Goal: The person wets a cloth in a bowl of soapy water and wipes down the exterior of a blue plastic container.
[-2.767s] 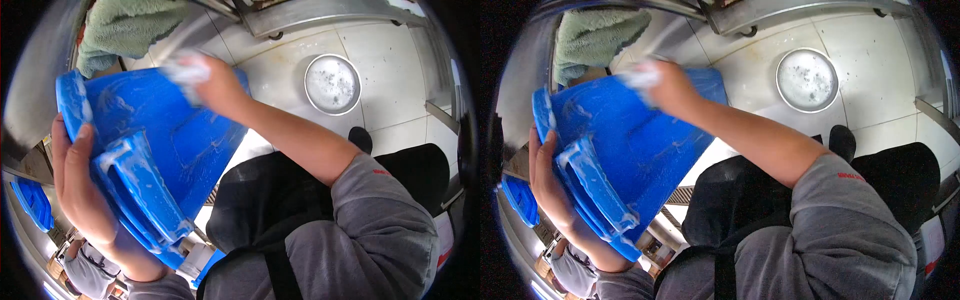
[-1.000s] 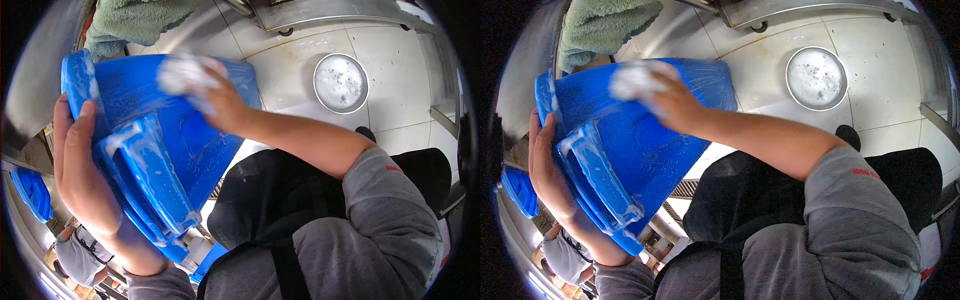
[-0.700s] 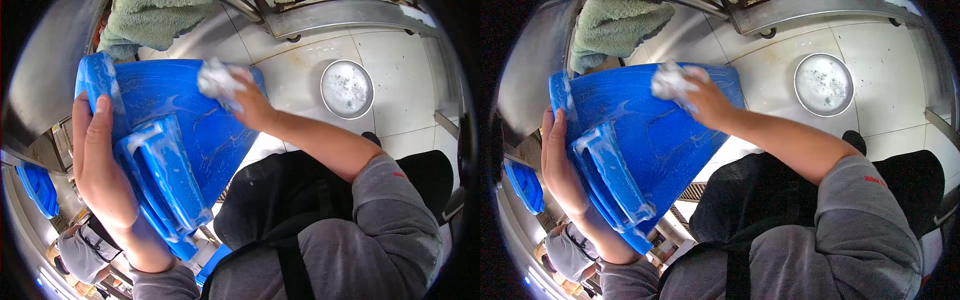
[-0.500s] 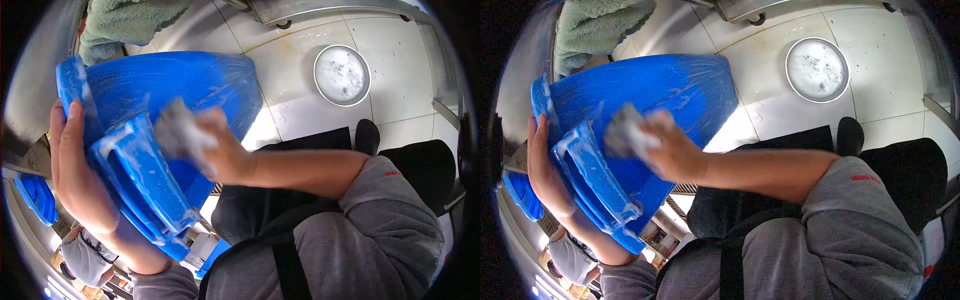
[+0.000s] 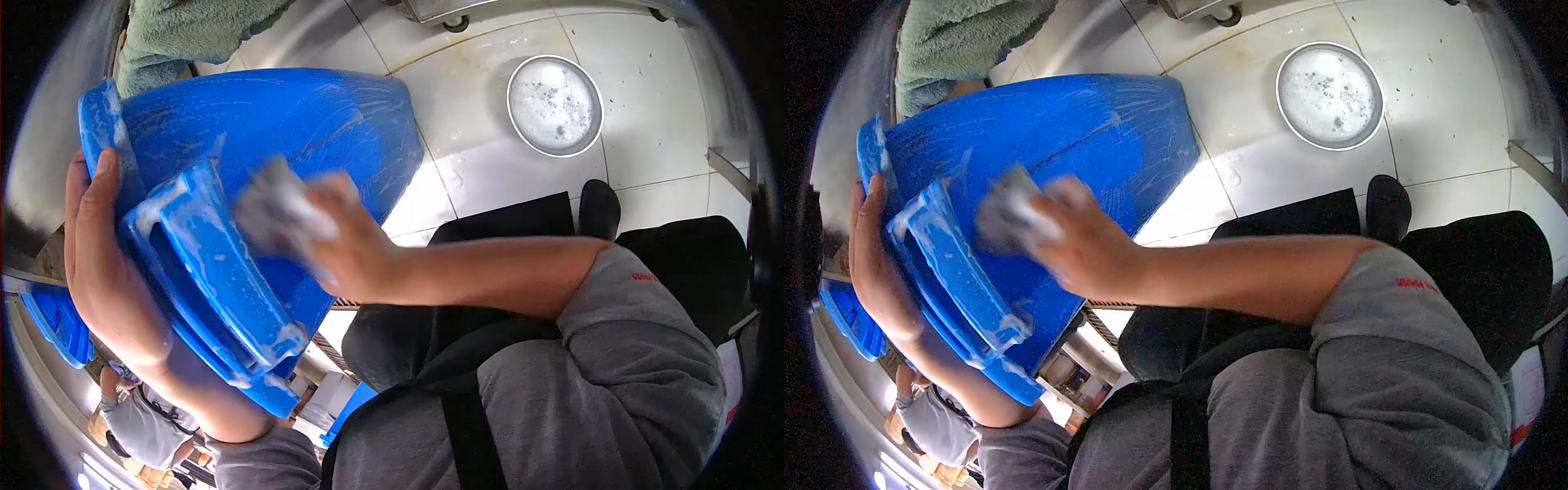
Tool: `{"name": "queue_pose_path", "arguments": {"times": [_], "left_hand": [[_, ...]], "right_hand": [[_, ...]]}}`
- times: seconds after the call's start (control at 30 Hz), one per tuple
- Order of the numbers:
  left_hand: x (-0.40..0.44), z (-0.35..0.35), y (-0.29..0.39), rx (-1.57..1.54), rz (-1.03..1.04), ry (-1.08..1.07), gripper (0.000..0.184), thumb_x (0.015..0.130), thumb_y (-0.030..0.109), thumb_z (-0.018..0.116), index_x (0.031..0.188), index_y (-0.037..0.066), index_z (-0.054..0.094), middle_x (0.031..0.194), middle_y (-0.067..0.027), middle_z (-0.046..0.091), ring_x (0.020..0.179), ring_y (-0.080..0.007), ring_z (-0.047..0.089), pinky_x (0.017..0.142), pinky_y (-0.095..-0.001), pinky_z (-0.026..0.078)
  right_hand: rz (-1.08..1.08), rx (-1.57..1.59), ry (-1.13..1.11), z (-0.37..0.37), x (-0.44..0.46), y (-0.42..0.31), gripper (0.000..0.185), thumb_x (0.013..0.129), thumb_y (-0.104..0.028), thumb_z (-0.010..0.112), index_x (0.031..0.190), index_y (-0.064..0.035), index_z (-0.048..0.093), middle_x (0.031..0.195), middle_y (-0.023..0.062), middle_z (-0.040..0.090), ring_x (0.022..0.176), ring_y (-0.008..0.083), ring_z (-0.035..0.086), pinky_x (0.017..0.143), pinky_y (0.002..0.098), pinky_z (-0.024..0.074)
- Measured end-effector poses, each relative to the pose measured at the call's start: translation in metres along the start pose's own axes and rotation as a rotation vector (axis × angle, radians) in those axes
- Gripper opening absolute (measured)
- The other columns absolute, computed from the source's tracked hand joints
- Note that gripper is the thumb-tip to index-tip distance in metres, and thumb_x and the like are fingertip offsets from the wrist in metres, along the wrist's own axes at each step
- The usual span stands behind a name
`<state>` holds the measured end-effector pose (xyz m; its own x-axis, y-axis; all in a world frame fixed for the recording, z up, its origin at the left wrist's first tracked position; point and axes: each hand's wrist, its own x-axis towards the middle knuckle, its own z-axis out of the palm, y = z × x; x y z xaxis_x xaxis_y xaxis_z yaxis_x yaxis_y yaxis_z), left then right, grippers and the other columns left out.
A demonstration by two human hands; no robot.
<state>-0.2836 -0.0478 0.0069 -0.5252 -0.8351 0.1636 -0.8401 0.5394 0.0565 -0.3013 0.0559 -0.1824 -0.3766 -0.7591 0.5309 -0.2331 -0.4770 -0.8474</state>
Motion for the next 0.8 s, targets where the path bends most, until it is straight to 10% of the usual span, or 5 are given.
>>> {"name": "queue_pose_path", "arguments": {"times": [0.2,0.43,0.5,0.63,0.8], "left_hand": [[-0.001,-0.001,-0.005,0.192,0.193,0.023,0.035,0.09,0.01,0.041,0.117,-0.005,0.058,0.13,-0.0222,0.048,0.113,-0.0245,0.052,0.101,-0.0314,0.036],[0.002,0.002,0.004,-0.071,0.072,0.024,0.033,0.091,0.01,0.043,0.116,-0.005,0.058,0.127,-0.0189,0.051,0.11,-0.0232,0.053,0.099,-0.0298,0.037],[0.005,0.006,0.024,-0.459,-0.384,0.042,0.036,0.092,0.009,0.04,0.124,0.0,0.054,0.136,-0.0188,0.044,0.122,-0.0238,0.045,0.107,-0.0331,0.028],[-0.001,0.003,-0.001,-0.28,-0.048,0.003,0.031,0.091,0.009,0.043,0.113,-0.006,0.059,0.125,-0.018,0.051,0.11,-0.0222,0.052,0.099,-0.0295,0.037],[0.001,-0.003,-0.005,-0.066,0.047,-0.005,0.031,0.091,0.009,0.044,0.113,-0.006,0.059,0.13,-0.0205,0.048,0.115,-0.0247,0.05,0.102,-0.0317,0.035]], "right_hand": [[0.17,0.32,0.023,-0.003,-0.011,-0.034,0.043,0.075,-0.017,0.064,0.116,-0.0089,0.054,0.118,0.0128,0.046,0.103,0.0338,0.043,0.086,0.0487,0.0339],[0.041,0.073,0.061,0.005,0.003,-0.008,0.04,0.072,-0.012,0.064,0.11,-0.0039,0.056,0.116,0.0112,0.048,0.102,0.0342,0.044,0.085,0.0477,0.0348],[-0.047,0.085,0.103,0.011,-0.036,0.016,0.036,0.072,-0.005,0.061,0.108,-0.0032,0.057,0.116,0.0107,0.049,0.102,0.0337,0.046,0.084,0.0467,0.0352],[0.476,-0.134,-0.046,-0.006,-0.03,0.059,0.034,0.07,0.002,0.057,0.103,-0.0038,0.058,0.118,0.0138,0.049,0.102,0.0314,0.048,0.083,0.0448,0.0364],[0.283,-0.053,-0.096,-0.013,-0.023,0.018,0.023,0.07,-0.004,0.061,0.093,0.0004,0.061,0.115,0.018,0.049,0.094,0.0354,0.049,0.082,0.0447,0.0411]]}}
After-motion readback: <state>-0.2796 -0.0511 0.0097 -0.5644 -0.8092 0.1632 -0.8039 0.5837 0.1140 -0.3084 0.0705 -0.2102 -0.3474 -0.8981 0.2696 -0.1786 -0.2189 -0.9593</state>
